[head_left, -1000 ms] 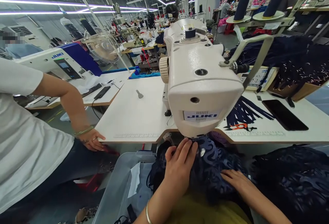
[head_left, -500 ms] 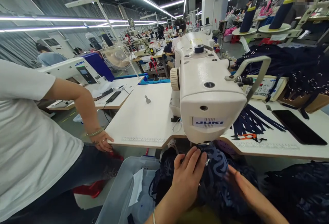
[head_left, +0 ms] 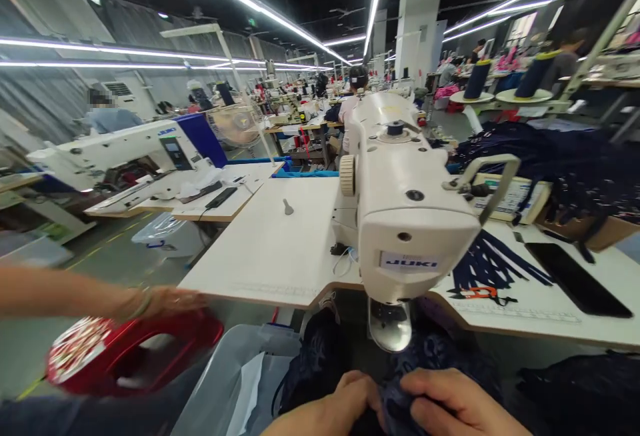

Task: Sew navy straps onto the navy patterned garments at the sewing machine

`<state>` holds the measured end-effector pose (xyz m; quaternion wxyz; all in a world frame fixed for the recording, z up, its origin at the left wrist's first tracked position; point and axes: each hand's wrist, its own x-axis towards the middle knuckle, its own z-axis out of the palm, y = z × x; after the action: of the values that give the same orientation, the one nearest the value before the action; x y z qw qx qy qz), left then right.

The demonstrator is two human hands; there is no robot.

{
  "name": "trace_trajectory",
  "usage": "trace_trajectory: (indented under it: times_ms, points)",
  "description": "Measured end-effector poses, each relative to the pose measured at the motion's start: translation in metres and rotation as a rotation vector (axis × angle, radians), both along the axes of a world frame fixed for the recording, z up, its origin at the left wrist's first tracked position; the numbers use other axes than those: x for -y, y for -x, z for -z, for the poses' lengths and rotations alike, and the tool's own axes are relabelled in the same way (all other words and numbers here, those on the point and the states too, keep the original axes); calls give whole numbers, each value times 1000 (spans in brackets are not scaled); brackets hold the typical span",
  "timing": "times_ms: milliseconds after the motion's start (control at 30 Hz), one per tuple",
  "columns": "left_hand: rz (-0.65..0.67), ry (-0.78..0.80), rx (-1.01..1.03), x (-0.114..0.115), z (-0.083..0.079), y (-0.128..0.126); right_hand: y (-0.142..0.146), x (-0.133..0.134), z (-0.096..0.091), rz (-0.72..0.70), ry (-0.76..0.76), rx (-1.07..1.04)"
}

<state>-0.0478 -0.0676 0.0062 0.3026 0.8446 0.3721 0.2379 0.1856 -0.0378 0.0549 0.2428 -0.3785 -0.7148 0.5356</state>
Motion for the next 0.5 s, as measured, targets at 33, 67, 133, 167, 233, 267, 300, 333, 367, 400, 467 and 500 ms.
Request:
trace_trajectory:
  times_ms: [33,67,133,167,233,267,300,333,367,400,467,500]
  points:
    - [-8,41,31,-4,-1,0,4,0,-1,5,-3,20]
    - [-27,85,65,-8,-2,-1,6,0,1,2,-10,46]
    - [-109,200,156,-19,-4,-3,3,0,8,-2,-27,105]
    - [-150,237,199,-23,-6,-3,-2,-1,13,-1,-34,127]
    - [-178,211,245,-30,-9,-3,-18,-9,24,-24,-52,138]
    - [-166,164,246,-32,-11,-3,-30,-17,30,-1,-66,134]
    - [-156,120,234,-33,-13,-3,-43,-28,37,15,-83,127]
    - [-137,91,210,-33,-15,-5,-56,-42,44,141,-95,119]
    - [-108,75,184,-34,-17,-7,-71,-59,52,380,-86,137]
    - [-64,65,163,-34,-19,-11,-84,-77,59,545,-93,172]
    - [35,37,148,-34,-22,-22,-106,-112,74,756,-109,239]
    - [80,8,151,-35,-23,-28,-114,-128,81,832,-108,267]
